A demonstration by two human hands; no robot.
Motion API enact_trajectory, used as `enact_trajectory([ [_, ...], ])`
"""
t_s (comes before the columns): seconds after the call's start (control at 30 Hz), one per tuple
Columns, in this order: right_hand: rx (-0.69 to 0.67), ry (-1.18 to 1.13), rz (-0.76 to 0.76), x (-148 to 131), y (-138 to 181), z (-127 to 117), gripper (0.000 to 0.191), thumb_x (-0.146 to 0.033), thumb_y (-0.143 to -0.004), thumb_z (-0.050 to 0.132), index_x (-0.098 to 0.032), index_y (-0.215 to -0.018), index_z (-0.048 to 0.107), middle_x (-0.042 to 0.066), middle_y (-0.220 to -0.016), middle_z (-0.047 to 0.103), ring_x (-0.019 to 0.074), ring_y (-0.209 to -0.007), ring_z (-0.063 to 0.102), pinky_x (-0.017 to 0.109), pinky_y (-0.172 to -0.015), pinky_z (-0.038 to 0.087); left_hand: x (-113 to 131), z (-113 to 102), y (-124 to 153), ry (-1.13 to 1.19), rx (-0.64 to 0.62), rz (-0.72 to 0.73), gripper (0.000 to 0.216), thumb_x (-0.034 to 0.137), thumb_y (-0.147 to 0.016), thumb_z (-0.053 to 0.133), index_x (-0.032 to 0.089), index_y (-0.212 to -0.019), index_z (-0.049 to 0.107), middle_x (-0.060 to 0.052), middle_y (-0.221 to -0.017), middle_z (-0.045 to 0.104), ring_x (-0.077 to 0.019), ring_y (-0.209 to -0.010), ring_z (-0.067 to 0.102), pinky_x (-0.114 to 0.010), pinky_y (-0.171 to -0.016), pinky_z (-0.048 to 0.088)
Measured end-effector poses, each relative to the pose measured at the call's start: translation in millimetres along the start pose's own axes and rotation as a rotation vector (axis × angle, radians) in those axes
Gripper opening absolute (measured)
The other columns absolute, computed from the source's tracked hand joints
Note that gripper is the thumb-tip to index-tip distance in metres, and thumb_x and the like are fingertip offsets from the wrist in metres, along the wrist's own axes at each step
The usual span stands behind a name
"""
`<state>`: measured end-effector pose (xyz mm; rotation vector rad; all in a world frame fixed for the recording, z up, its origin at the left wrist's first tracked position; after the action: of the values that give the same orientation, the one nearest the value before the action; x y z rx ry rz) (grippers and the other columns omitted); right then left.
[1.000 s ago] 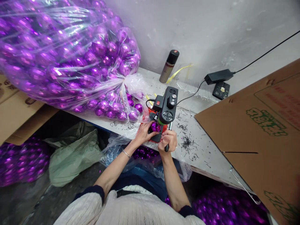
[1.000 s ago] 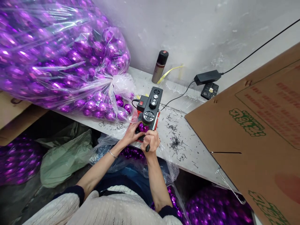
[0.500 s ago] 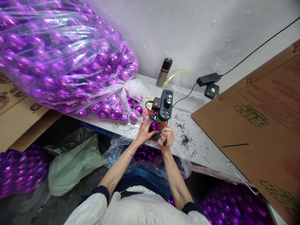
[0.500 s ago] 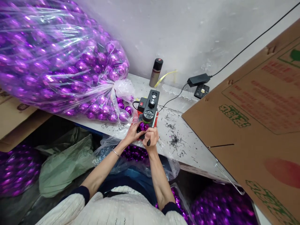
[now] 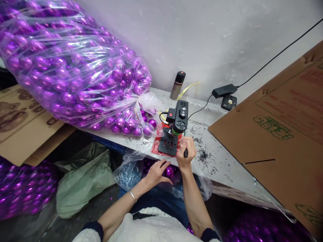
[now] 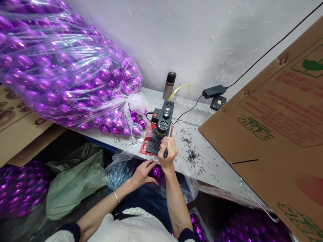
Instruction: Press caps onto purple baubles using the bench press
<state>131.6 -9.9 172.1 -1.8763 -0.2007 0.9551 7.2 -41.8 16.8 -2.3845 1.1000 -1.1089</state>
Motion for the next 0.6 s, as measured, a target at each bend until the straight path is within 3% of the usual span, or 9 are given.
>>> enact_trajectory([
  [0.1,-0.001,-0.002,-0.031,-0.3,2.7,1.4,0.026,-0.010,-0.094,0.043,-0.021,-0.071,0.048,0.000,-0.070,0.054,0.0122,-0.068,0.054,0.027,-0.065,0.042,-20.3,-35.2,-44.4,-0.039,0.175,-0.022,0.064,0.067,-0.087,0.054,0.016,-0.126,0.058,-0.016,-0.115,0.068,-0.0294,-0.110,0.066,-0.043,-0.095,0.055],
  [0.17,0.002,-0.005,-0.038,-0.5,3.3,1.3,0.026,-0.009,-0.094,0.043,-0.021,-0.071,0.048,0.000,-0.070,0.054,0.0124,-0.069,0.054,0.027,-0.065,0.043,-56.0,-65.5,-91.4,-0.176,0.243,-0.196,0.036,0.037,-0.102,0.039,0.015,-0.119,0.060,-0.017,-0.117,0.066,-0.0271,-0.114,0.062,-0.044,-0.101,0.049],
  [0.2,0.005,-0.006,-0.037,-0.2,3.6,1.3,0.025,-0.010,-0.094,0.043,-0.021,-0.072,0.048,0.000,-0.070,0.054,0.0125,-0.069,0.054,0.027,-0.065,0.043,-76.6,-75.9,-115.2,-0.268,0.201,-0.301,0.033,0.026,-0.102,0.035,0.013,-0.119,0.060,-0.018,-0.121,0.064,-0.0279,-0.118,0.060,-0.046,-0.104,0.046],
  [0.3,0.004,-0.001,-0.026,0.9,5.0,2.0,0.025,-0.011,-0.094,0.042,-0.021,-0.072,0.048,0.000,-0.072,0.054,0.0130,-0.069,0.054,0.028,-0.065,0.043,-130.0,-73.5,-167.0,-0.465,-0.237,-0.470,0.032,0.014,-0.090,0.053,0.011,-0.122,0.059,-0.020,-0.128,0.060,-0.0324,-0.120,0.057,-0.046,-0.103,0.044],
  [0.37,-0.003,0.002,-0.033,0.7,5.6,2.7,0.025,-0.011,-0.094,0.042,-0.022,-0.072,0.048,0.000,-0.072,0.054,0.0132,-0.069,0.054,0.029,-0.065,0.043,-148.9,-67.5,-180.0,-0.479,-0.395,-0.487,0.047,0.011,-0.079,0.066,0.014,-0.125,0.057,-0.018,-0.131,0.059,-0.0319,-0.117,0.059,-0.041,-0.099,0.047],
  [0.47,-0.011,0.012,-0.059,-0.2,5.9,2.7,0.025,-0.011,-0.094,0.041,-0.022,-0.073,0.047,0.000,-0.071,0.053,0.0132,-0.068,0.053,0.028,-0.064,0.043,-159.3,-62.8,-181.4,-0.465,-0.428,-0.505,0.053,0.010,-0.077,0.068,0.014,-0.128,0.056,-0.018,-0.130,0.059,-0.0305,-0.111,0.063,-0.038,-0.092,0.051],
  [0.53,-0.020,0.020,-0.069,-0.2,5.8,2.6,0.025,-0.011,-0.094,0.040,-0.022,-0.073,0.048,0.001,-0.071,0.053,0.0133,-0.068,0.053,0.028,-0.063,0.044,-157.7,-66.2,-176.2,-0.446,-0.384,-0.516,0.051,0.017,-0.083,0.066,0.011,-0.132,0.053,-0.020,-0.129,0.058,-0.0317,-0.112,0.063,-0.040,-0.093,0.051],
  [0.6,-0.031,0.025,-0.071,0.0,5.5,2.8,0.024,-0.011,-0.094,0.040,-0.022,-0.073,0.048,0.001,-0.071,0.053,0.0133,-0.068,0.053,0.028,-0.063,0.044,-147.6,-81.2,-169.9,-0.334,-0.202,-0.502,0.055,0.025,-0.084,0.069,0.011,-0.134,0.051,-0.020,-0.130,0.058,-0.0326,-0.118,0.060,-0.043,-0.099,0.049],
])
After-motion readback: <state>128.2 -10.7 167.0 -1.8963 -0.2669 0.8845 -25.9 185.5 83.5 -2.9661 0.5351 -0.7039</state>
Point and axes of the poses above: each hand's wrist, its own y-axis away from the middle knuckle, its own z-axis out of the palm, x = y × z, the point moved 8 cm from there along -y, towards the middle knuckle
